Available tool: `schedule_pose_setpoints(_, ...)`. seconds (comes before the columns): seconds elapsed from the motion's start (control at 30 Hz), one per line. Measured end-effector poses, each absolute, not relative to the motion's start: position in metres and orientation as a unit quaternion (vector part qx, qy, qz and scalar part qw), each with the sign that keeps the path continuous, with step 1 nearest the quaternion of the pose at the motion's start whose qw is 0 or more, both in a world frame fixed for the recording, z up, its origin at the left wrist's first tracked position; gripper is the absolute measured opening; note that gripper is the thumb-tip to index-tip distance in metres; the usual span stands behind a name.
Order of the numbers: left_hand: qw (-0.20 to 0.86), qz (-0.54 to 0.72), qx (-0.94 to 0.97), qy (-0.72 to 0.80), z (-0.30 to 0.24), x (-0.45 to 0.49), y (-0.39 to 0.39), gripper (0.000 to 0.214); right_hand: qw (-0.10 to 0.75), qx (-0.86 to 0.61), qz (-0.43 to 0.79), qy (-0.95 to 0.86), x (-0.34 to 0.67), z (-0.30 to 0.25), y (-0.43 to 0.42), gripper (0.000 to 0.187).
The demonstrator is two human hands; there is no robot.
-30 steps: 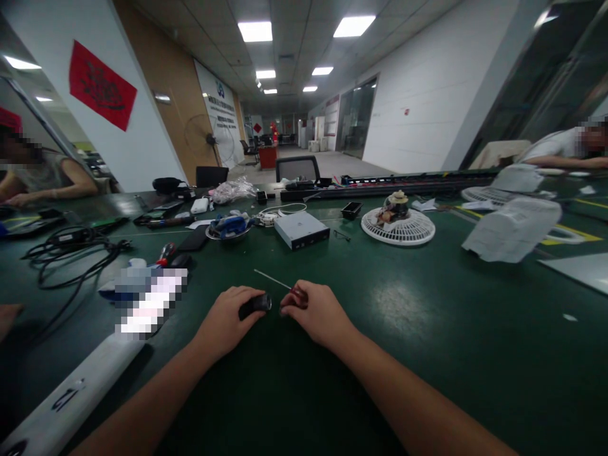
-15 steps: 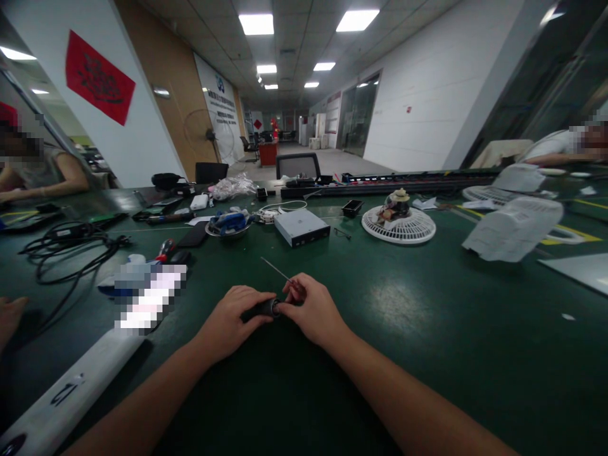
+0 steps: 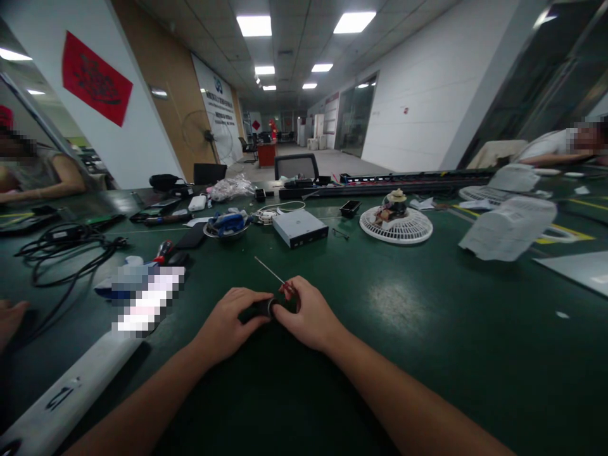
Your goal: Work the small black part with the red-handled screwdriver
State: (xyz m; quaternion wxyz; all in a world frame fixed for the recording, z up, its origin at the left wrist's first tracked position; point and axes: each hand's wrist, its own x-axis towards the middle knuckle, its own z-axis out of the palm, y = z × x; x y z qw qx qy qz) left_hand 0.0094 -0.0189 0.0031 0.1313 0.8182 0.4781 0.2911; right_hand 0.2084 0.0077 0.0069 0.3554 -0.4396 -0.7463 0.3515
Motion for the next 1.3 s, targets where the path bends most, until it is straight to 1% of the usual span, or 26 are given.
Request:
schedule_pose_setpoints(0.03, 0.124, 0.299, 0.807, 0.493, 0.003, 0.008, -0.018, 0.035, 0.367, -0.433, 0.326, -0.756, 0.210, 0.009, 0.008, 0.008)
schedule_pose_setpoints(0.1, 0.107, 0.311, 0.784, 0.526, 0.003, 0.005, -0.016, 0.034, 0.388, -0.422, 0.302, -0.762, 0.217, 0.012, 0.010, 0.023)
schedule_pose_setpoints(0.13, 0.100, 0.314, 0.772, 0.543, 0.003, 0.002, -0.015, 0.033, 0.388, -0.422, 0.295, -0.764, 0.220, 0.014, 0.011, 0.031)
schedule_pose_setpoints(0.17, 0.095, 0.317, 0.760, 0.559, 0.003, -0.001, -0.013, 0.032, 0.377, -0.430, 0.285, -0.769, 0.224, 0.016, 0.013, 0.035)
schedule_pose_setpoints(0.23, 0.090, 0.323, 0.736, 0.588, 0.002, -0.005, -0.011, 0.029, 0.345, -0.440, 0.250, -0.791, 0.231, 0.019, 0.016, 0.032)
schedule_pose_setpoints(0.33, 0.092, 0.336, 0.710, 0.611, 0.001, -0.009, -0.009, 0.028, 0.325, -0.433, 0.208, -0.815, 0.237, 0.021, 0.021, 0.023)
schedule_pose_setpoints(0.43, 0.095, 0.338, 0.708, 0.613, 0.001, -0.008, -0.010, 0.029, 0.317, -0.420, 0.188, -0.829, 0.237, 0.022, 0.022, 0.024)
schedule_pose_setpoints(0.7, 0.047, 0.340, 0.762, 0.550, 0.002, -0.001, -0.014, 0.030, 0.308, -0.410, 0.170, -0.841, 0.235, 0.025, 0.019, 0.022)
schedule_pose_setpoints(0.83, 0.051, 0.327, 0.774, 0.540, 0.002, 0.001, -0.015, 0.030, 0.306, -0.395, 0.192, -0.845, 0.235, 0.025, 0.018, 0.021)
schedule_pose_setpoints(0.97, 0.045, 0.329, 0.773, 0.540, 0.003, 0.000, -0.015, 0.031, 0.297, -0.436, 0.187, -0.828, 0.234, 0.023, 0.019, 0.024)
schedule_pose_setpoints(1.07, 0.047, 0.323, 0.768, 0.551, 0.002, -0.002, -0.013, 0.029, 0.244, -0.484, 0.172, -0.822, 0.232, 0.023, 0.020, 0.026)
schedule_pose_setpoints(1.17, 0.068, 0.332, 0.752, 0.566, 0.000, -0.003, -0.011, 0.027, 0.189, -0.524, 0.175, -0.812, 0.233, 0.024, 0.021, 0.035)
schedule_pose_setpoints(1.23, 0.094, 0.353, 0.730, 0.577, -0.003, -0.004, -0.010, 0.028, 0.166, -0.507, 0.233, -0.813, 0.235, 0.027, 0.021, 0.037)
schedule_pose_setpoints(1.3, 0.120, 0.370, 0.705, 0.592, -0.005, -0.005, -0.008, 0.028, 0.127, -0.446, 0.338, -0.819, 0.241, 0.034, 0.020, 0.036)
